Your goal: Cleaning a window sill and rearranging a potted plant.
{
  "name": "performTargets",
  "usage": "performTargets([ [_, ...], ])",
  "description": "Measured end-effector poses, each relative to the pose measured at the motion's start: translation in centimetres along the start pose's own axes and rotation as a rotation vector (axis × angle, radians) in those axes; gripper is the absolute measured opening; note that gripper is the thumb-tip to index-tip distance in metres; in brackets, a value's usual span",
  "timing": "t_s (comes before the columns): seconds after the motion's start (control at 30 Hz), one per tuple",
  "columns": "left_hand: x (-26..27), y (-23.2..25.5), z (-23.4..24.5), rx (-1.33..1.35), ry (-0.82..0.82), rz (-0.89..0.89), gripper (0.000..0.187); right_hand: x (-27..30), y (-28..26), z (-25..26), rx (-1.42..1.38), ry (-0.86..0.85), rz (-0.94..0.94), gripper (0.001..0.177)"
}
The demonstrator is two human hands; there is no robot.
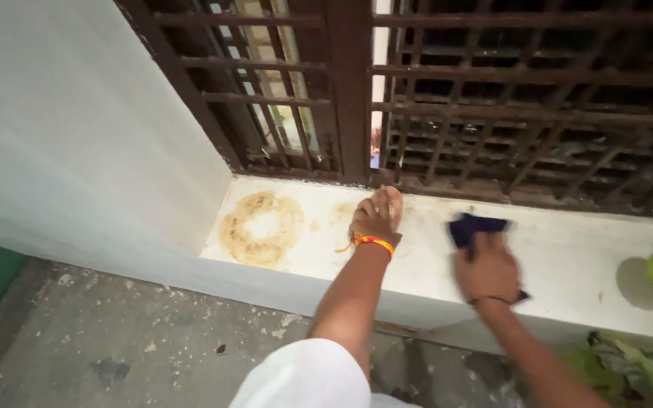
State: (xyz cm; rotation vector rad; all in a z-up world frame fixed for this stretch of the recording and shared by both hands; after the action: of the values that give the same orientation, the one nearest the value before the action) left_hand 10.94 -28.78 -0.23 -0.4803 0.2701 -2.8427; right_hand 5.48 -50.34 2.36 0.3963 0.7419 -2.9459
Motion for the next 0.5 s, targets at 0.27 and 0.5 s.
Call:
performTargets([
  [0.27,2.2,-1.1,1.3,-0.082,0.024,-0.124,0.117,0.6,1.3,0.0,-0.078,-0.054,0.185,0.038],
  [0.5,2.9,-0.8,2.7,-0.076,-0.006,-0.095,0.113,-2.2,8.5,1.8,0.142,0.145,-0.005,0.035],
])
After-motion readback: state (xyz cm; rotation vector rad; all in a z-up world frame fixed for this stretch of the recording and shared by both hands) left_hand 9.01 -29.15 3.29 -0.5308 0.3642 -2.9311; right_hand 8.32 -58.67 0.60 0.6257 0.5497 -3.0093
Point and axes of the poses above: each hand's wrist, its own x-axis away from the middle knuckle, its own z-axis out of the back of the hand, y = z × x, the point moved 3 cm from there along -x, towards the middle knuckle, and after that the axes turned 11 degrees about -x, right-handed, at the moved point
